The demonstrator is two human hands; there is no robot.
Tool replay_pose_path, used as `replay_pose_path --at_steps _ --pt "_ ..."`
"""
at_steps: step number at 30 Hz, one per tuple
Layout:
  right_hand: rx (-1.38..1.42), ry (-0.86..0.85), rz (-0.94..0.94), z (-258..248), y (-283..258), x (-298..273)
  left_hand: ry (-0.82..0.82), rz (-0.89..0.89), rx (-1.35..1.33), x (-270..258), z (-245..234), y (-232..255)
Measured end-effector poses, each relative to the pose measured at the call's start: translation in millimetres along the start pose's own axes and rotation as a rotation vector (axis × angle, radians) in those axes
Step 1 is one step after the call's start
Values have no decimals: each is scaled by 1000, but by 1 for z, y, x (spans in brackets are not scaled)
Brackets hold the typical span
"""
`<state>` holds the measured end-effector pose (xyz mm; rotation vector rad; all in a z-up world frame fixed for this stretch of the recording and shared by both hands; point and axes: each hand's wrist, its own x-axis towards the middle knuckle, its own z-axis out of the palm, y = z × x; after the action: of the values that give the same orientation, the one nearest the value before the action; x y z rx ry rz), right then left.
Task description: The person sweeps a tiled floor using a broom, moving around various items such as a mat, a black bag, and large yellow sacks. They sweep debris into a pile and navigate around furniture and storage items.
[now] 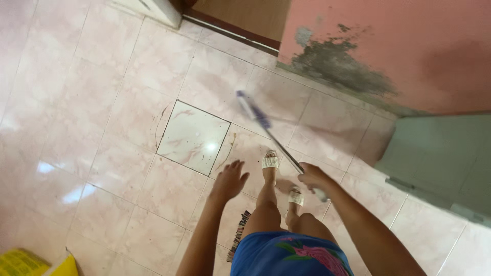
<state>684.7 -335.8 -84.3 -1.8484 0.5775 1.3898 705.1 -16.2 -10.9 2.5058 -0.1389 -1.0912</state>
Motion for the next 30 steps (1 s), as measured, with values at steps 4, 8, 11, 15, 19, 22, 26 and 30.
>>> replay_pose_path --at_steps 4,8,11,15,19,22,26,30 --pt "181 -77 -23 -50 -15 -36 112 -24 -3 10 -21 -25" --pt "-62 79 11 -97 -3 -74 214 -123 -56 -5 -32 -57" --pt "-193 151 175 -124 17 -72 247 -189 -82 -22 -27 -76" --pt "-310 165 159 -120 51 -16 287 -298 -130 -51 -7 -95" --pt "-275 -37 -8 -31 45 45 352 -380 -212 -86 22 -108" --pt "-339 -177 -171 51 7 76 381 -429 -275 -107 47 -104" --pt "-229 -340 -112 97 -77 102 364 -475 -310 -119 66 -96" --pt "-62 -487 -93 62 -131 82 421 -490 -354 -126 75 -82"
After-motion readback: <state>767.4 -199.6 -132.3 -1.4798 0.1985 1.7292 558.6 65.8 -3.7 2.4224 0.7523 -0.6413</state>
